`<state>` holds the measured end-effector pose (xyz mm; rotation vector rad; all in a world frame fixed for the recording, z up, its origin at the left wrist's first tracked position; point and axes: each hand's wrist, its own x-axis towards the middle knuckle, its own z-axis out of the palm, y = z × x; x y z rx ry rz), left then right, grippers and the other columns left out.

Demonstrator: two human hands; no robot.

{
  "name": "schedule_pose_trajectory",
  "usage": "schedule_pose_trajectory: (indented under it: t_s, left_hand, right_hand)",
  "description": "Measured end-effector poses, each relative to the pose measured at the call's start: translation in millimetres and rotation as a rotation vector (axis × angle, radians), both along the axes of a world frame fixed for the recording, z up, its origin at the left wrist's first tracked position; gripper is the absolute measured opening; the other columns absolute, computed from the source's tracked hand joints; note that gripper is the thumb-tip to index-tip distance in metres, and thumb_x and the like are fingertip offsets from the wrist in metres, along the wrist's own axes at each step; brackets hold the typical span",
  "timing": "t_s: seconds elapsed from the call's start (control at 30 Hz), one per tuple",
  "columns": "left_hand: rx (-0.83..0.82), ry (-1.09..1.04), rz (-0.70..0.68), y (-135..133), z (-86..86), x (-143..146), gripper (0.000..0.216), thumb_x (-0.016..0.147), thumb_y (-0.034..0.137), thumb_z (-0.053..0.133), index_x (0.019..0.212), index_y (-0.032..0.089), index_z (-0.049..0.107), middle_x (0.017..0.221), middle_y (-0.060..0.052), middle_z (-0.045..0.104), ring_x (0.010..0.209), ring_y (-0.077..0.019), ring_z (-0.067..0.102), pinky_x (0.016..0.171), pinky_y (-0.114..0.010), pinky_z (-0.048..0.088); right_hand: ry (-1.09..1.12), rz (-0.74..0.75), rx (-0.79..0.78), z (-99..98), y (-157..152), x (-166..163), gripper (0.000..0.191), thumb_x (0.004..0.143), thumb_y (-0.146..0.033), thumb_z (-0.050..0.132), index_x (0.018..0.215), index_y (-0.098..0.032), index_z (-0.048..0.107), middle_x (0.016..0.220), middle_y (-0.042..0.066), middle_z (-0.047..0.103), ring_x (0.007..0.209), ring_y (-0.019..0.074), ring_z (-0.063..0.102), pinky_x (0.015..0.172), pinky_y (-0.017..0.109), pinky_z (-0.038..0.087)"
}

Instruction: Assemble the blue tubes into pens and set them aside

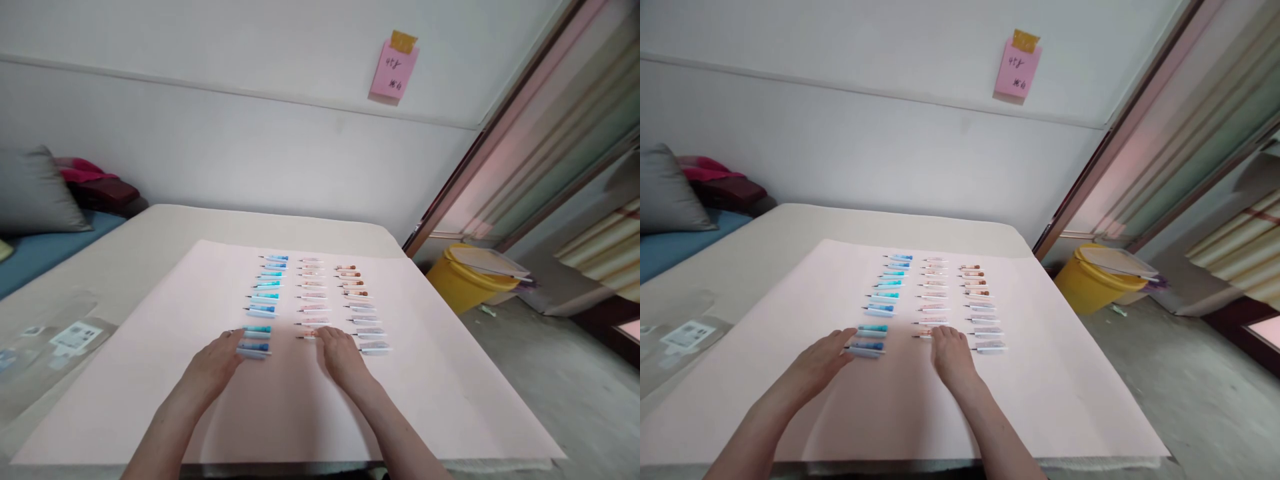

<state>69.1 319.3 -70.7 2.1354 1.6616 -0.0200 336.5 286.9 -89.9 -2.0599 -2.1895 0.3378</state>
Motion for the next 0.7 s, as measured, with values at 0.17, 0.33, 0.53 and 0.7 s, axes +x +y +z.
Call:
schedule_pose_trajectory:
  t_s: [0.17, 0.33, 0.53, 0.7]
  left_hand:
    - [0.006, 0.012, -0.012, -1.3, -0.8, -0.1, 0.049, 0.082, 0.026, 0.033, 0.129, 0.018, 0.04, 0.129, -0.009, 0.048, 0.115, -0.0228, 0.046, 0.089, -0.033, 0.038]
    - [-0.015, 0.032, -0.004, -2.4, 5.0, 1.2, 0.047, 0.082, 0.027, 0.033, 0.128, 0.019, 0.042, 0.129, -0.008, 0.049, 0.116, -0.0219, 0.046, 0.089, -0.032, 0.039]
    - [-0.006, 0.042, 0.001, -1.9, 4.5, 2.8, 0.048, 0.081, 0.025, 0.034, 0.128, 0.018, 0.041, 0.132, -0.009, 0.047, 0.118, -0.0224, 0.044, 0.092, -0.033, 0.037]
    - [-0.038, 0.018, 0.012, -3.0, 12.5, 4.1, 0.046, 0.081, 0.024, 0.033, 0.126, 0.021, 0.043, 0.13, -0.007, 0.048, 0.117, -0.021, 0.046, 0.089, -0.031, 0.038]
  right_hand:
    - [-0.018, 0.072, 0.044, -10.9, 1.9, -3.5, 0.031, 0.083, -0.009, 0.035, 0.105, -0.02, 0.054, 0.105, 0.005, 0.06, 0.102, 0.017, 0.051, 0.083, 0.028, 0.033]
    - [-0.067, 0.097, 0.026, -16.0, 0.8, -5.3, 0.033, 0.082, -0.008, 0.036, 0.107, -0.021, 0.053, 0.103, 0.005, 0.061, 0.099, 0.0173, 0.053, 0.084, 0.03, 0.032]
    - [-0.093, 0.076, 0.029, -14.5, 1.8, -7.5, 0.029, 0.083, -0.01, 0.035, 0.1, -0.021, 0.056, 0.097, 0.006, 0.063, 0.092, 0.0188, 0.056, 0.08, 0.032, 0.032]
    - [-0.057, 0.075, 0.039, -11.1, 2.0, -9.8, 0.031, 0.085, -0.011, 0.034, 0.105, -0.021, 0.055, 0.099, 0.006, 0.063, 0.094, 0.0175, 0.055, 0.082, 0.03, 0.031]
